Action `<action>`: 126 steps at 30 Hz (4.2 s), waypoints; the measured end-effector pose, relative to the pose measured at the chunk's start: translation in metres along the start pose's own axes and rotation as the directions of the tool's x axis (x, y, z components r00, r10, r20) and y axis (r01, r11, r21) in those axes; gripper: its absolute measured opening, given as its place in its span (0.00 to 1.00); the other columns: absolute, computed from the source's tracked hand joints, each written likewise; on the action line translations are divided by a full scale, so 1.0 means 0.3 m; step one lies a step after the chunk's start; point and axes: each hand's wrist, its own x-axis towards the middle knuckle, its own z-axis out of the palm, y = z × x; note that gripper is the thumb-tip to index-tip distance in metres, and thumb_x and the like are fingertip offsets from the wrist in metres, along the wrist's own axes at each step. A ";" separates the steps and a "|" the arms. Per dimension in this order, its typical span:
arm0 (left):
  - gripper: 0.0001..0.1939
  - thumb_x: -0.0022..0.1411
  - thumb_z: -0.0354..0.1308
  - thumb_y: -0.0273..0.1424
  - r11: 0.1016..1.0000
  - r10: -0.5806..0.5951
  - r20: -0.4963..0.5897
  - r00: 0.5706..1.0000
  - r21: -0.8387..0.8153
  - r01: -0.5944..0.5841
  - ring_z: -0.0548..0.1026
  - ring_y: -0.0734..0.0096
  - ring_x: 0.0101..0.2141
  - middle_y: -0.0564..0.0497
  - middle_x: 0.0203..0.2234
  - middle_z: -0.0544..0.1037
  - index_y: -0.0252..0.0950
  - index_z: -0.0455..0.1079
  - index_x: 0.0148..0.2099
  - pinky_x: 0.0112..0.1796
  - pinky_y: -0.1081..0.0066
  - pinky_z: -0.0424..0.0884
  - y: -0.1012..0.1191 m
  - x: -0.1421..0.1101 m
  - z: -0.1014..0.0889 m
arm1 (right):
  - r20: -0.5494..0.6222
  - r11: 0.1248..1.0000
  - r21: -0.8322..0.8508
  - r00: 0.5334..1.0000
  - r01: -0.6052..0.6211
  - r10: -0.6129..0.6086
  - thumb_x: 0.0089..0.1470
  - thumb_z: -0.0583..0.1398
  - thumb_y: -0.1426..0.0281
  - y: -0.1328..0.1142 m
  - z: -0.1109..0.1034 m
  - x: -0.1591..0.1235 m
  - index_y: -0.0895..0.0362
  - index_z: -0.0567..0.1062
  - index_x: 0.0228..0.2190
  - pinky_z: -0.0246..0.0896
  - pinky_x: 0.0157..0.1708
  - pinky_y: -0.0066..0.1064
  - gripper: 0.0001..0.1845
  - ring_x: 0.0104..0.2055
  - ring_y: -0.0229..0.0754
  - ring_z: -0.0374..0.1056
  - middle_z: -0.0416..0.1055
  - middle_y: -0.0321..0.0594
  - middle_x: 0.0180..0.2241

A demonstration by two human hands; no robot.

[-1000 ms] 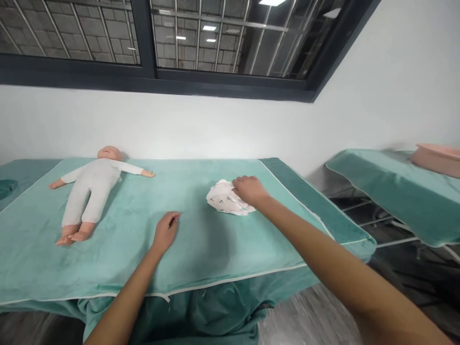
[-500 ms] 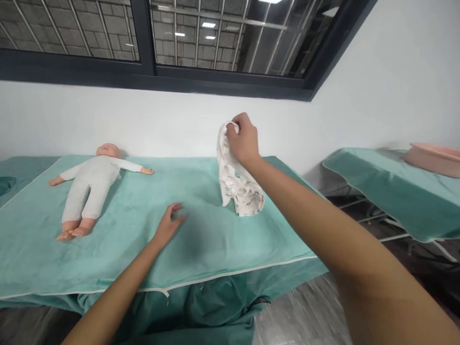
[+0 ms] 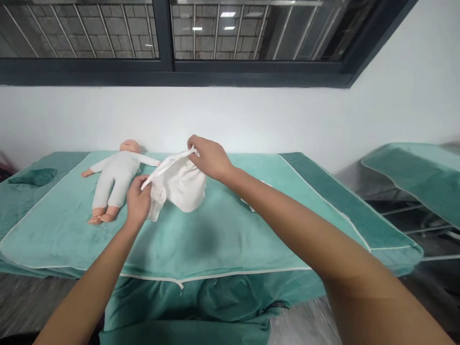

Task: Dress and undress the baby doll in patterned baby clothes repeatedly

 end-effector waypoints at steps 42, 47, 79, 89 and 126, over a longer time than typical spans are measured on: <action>0.11 0.65 0.53 0.32 0.584 0.351 0.134 0.927 0.742 -0.328 0.78 0.62 0.36 0.50 0.36 0.82 0.41 0.75 0.45 0.34 0.68 0.63 0.272 0.072 -0.323 | 0.466 0.998 0.062 0.883 0.023 -0.050 0.67 0.50 0.64 -0.121 0.281 -0.028 0.52 0.74 0.49 0.60 0.39 0.32 0.17 0.45 0.47 0.72 0.78 0.40 0.48; 0.13 0.64 0.55 0.40 0.604 0.121 0.109 0.987 0.781 -0.161 0.77 0.57 0.36 0.47 0.35 0.81 0.42 0.74 0.46 0.33 0.68 0.62 0.150 0.142 -0.411 | 0.389 0.985 -0.096 0.906 -0.142 0.169 0.67 0.48 0.65 0.041 0.252 -0.037 0.53 0.75 0.49 0.59 0.38 0.31 0.19 0.47 0.48 0.72 0.78 0.42 0.48; 0.24 0.65 0.43 0.19 0.569 0.079 0.676 0.732 0.572 -0.590 0.68 0.54 0.59 0.39 0.58 0.72 0.34 0.71 0.57 0.60 0.56 0.64 -0.420 0.107 0.094 | 0.401 0.913 -0.395 0.914 0.108 0.066 0.64 0.46 0.79 0.241 0.674 -0.282 0.63 0.69 0.58 0.55 0.60 0.43 0.25 0.61 0.55 0.60 0.66 0.57 0.61; 0.25 0.64 0.48 0.23 0.703 -0.045 0.466 0.883 0.643 -0.303 0.62 0.48 0.64 0.34 0.64 0.63 0.30 0.63 0.63 0.61 0.54 0.63 -0.504 0.238 0.268 | 0.385 0.955 -0.291 0.908 -0.049 0.164 0.67 0.47 0.72 0.320 0.730 -0.256 0.57 0.73 0.54 0.52 0.63 0.40 0.21 0.62 0.51 0.59 0.68 0.50 0.59; 0.25 0.71 0.43 0.31 0.450 0.022 0.304 0.953 0.848 -0.280 0.70 0.44 0.55 0.34 0.61 0.70 0.30 0.66 0.65 0.57 0.49 0.61 -0.544 0.193 0.346 | 0.009 0.905 0.070 0.908 -0.419 0.420 0.65 0.47 0.69 0.432 0.654 -0.301 0.55 0.74 0.51 0.66 0.56 0.34 0.21 0.56 0.42 0.71 0.74 0.45 0.56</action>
